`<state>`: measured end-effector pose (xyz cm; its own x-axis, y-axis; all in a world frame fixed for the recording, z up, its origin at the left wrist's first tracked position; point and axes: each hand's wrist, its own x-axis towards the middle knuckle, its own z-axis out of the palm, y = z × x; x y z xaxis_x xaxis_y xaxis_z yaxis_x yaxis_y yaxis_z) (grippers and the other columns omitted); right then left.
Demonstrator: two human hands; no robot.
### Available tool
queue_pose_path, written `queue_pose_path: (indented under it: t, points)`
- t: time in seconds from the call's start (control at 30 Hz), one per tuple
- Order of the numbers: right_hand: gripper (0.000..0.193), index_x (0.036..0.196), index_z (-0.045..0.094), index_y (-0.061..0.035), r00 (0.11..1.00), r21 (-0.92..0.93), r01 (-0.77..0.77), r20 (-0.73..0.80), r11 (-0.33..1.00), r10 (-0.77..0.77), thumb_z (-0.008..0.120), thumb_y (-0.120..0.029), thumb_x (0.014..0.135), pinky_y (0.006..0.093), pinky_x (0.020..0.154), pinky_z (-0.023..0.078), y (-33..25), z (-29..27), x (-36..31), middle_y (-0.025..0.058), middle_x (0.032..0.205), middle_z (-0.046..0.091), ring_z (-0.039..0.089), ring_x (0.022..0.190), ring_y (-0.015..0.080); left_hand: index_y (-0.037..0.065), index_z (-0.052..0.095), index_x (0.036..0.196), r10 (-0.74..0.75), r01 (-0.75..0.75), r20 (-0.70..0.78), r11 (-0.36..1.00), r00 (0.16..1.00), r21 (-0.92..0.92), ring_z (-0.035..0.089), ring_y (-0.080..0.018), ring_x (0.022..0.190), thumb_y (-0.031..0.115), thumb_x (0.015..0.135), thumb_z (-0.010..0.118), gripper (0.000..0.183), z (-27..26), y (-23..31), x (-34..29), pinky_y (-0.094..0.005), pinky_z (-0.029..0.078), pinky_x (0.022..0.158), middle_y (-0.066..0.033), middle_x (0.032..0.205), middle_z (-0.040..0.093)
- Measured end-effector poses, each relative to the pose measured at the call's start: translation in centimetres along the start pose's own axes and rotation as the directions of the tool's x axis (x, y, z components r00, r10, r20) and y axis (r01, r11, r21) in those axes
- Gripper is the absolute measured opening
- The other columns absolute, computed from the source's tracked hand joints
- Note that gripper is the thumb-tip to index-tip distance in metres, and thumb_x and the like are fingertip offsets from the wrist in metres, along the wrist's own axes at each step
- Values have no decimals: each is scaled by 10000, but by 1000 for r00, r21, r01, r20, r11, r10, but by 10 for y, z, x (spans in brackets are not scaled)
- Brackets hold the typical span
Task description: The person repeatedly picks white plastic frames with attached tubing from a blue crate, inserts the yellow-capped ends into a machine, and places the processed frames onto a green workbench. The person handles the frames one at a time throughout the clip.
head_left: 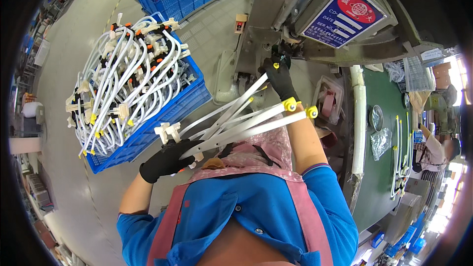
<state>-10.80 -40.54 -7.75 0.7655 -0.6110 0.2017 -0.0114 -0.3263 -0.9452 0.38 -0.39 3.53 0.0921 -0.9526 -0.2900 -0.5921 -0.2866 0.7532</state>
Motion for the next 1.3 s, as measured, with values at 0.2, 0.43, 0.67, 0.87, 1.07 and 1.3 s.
queue_pose_path:
  t: [0.2,0.43,0.67,0.87,1.07,1.3]
  points:
    - [297,1042,552,4,976,-4,-216,-16,976,216,548,-277,946,312,715,480,-46,2,-8,87,853,622,625,821,183,134,380,1443,9,-11,-20,995,1000,-99,630,-241,918,103,850,654,653,3,6,2,-359,487,838,-163,1096,630]
    - [329,1109,543,-18,985,-180,82,-132,980,-107,556,-301,943,362,773,477,-30,-4,-46,146,945,623,609,854,292,156,308,1477,-77,72,-24,984,997,-166,640,-228,832,99,768,730,828,16,5,5,-353,496,782,-159,1019,657]
    - [345,1165,576,-20,987,-109,-60,-155,992,43,488,-297,979,335,761,495,16,-30,-115,127,1019,631,620,868,228,54,511,1283,-183,179,-30,979,983,-93,675,-233,758,154,786,688,537,15,11,3,-351,517,732,-158,905,680]
    - [450,1169,585,5,861,140,-424,-243,895,446,456,-387,989,336,710,511,-4,-37,-162,122,1018,657,651,854,222,32,608,1155,-187,163,-85,960,979,-229,678,-205,772,172,783,687,405,13,23,-2,-335,521,732,-130,910,692]
    - [448,1065,619,4,811,217,-536,-136,816,569,446,-402,990,275,640,493,8,-41,-192,72,915,641,617,749,150,43,636,1096,-313,241,-155,901,937,-360,637,-163,729,209,784,709,362,27,33,-30,-315,496,700,-99,861,686]
    - [442,875,624,-35,768,71,-639,113,766,631,475,-441,965,270,549,413,54,-26,-192,21,712,582,497,599,112,-28,580,1109,-626,347,-269,682,732,-643,618,-135,537,78,782,653,351,62,52,-64,-268,495,476,-95,712,654]
